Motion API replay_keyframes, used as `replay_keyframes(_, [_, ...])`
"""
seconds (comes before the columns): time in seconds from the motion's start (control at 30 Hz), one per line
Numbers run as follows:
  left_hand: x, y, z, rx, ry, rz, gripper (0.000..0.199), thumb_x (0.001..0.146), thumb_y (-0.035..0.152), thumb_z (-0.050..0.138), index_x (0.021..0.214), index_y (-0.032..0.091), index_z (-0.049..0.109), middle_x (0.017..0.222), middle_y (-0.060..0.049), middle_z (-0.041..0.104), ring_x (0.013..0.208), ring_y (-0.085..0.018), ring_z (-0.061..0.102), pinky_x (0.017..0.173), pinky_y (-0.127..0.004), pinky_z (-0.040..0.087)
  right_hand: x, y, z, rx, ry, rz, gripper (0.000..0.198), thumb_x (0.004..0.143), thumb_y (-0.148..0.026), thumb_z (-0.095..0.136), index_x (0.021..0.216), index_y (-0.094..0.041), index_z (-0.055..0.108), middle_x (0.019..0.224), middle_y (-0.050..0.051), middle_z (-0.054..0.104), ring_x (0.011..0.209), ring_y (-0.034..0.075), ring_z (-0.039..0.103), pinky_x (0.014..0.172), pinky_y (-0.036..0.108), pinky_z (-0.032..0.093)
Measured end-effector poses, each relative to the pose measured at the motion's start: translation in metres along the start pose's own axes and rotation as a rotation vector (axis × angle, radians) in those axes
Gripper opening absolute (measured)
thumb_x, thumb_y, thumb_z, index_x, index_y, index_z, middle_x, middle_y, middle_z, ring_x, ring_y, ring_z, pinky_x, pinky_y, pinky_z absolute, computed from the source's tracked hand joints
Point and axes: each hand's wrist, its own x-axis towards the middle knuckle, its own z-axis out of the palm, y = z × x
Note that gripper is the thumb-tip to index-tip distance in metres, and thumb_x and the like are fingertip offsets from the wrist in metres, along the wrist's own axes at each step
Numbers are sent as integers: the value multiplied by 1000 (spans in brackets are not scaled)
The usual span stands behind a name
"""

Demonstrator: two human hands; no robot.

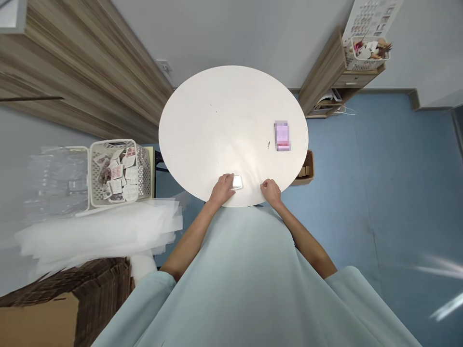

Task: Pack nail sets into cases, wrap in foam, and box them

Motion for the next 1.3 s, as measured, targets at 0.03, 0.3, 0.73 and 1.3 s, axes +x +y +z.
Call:
replay_keyframes(0.03, [-1,-1,0,-3,-7,3,81,81,15,71,158,20,45,154,-17,52,141,-37,49,108,-50,53,-1,0,-1,14,9,2,10,102,-24,57,102,-23,67,115,8,71,99,24,67,83,34,49])
replay_keyframes(0.3, [-5,0,0,-27,-14,12,76,83,12,67,157,17,48,157,-18,52,144,-37,49,113,-49,51,1,-1,-3,72,25,52,7,97,-24,58,96,-24,65,111,7,78,98,25,70,79,34,48])
replay_keyframes(0.73, [-10,3,8,-25,56,48,71,86,20,74,153,22,51,156,-16,54,145,-37,50,114,-52,51,-24,-60,-5,40,35,-476,5,96,-22,59,92,-23,59,108,7,66,101,24,63,78,34,48])
replay_keyframes(1.3, [-17,11,4,-443,170,-618,17,93,36,67,94,23,78,106,-6,83,102,-25,76,91,-34,56,-14,-93,47,-238,-317,-648,10,100,-19,64,92,-22,68,93,7,70,98,25,62,74,33,46])
